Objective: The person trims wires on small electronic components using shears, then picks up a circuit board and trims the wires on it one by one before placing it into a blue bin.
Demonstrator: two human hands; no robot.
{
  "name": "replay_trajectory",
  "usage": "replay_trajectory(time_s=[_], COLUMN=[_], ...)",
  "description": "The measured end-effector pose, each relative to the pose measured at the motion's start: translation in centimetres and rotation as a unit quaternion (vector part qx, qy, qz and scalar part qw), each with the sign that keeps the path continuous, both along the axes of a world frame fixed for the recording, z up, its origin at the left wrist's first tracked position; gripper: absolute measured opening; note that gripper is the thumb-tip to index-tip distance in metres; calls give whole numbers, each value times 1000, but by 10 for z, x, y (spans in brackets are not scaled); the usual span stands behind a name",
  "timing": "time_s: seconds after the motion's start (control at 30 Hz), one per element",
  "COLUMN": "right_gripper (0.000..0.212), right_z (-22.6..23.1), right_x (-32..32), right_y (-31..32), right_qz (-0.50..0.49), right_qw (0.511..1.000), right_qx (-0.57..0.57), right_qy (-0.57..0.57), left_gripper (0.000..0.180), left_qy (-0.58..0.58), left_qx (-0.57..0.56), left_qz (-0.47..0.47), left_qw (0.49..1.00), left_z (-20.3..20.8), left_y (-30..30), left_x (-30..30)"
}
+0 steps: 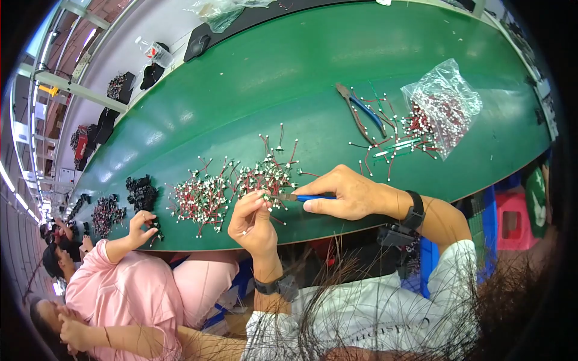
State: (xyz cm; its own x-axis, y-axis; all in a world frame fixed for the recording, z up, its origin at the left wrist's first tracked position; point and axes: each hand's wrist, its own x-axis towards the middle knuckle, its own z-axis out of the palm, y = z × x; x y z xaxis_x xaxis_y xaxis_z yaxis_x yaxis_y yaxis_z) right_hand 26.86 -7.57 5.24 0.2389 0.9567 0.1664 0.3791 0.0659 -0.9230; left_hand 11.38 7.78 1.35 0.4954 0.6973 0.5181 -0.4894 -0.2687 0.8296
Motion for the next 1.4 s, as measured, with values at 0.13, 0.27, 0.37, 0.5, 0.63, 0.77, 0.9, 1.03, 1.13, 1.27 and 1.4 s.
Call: replay_trajectory(time_s=[0.13,0.27,0.37,0.5,0.63,0.77,0.9,1.03,1.13,1.27,1.4], right_gripper=[32,32,33,34,39,43,43,43,42,41,35], right_z=[6,2,-7,-7,-11,-13,-15,-10,-13,-3,38], right_x=[0,2,2,1,2,9,16,15,17,19,10], right_y=[0,0,0,4,5,4,3,0,-1,-20,-54], right_qz=[14,6,-32,-160,-205,-211,-215,-221,-243,-282,-261], right_qw=[998,999,997,958,928,923,923,920,919,916,944], right_qx=[-35,-26,59,68,50,56,62,71,63,35,97], right_qy=[43,43,26,-229,-308,-316,-314,-316,-305,-284,-175], left_gripper=[13,14,15,25,40,51,20,22,29,25,24], left_qy=[-22,-19,-19,120,260,271,214,294,296,284,266], left_qx=[-38,-89,-109,-47,48,117,65,52,142,130,25], left_qz=[-22,-34,-59,78,131,191,184,96,45,22,4], left_qw=[999,995,992,989,955,936,957,949,943,950,963], left_z=[-5,-6,-2,-3,5,15,5,1,-5,-16,-12], left_y=[2,6,10,17,24,23,18,-8,-24,-39,-52], left_x=[0,1,-2,-7,-2,-9,-31,-60,-59,-59,-70])
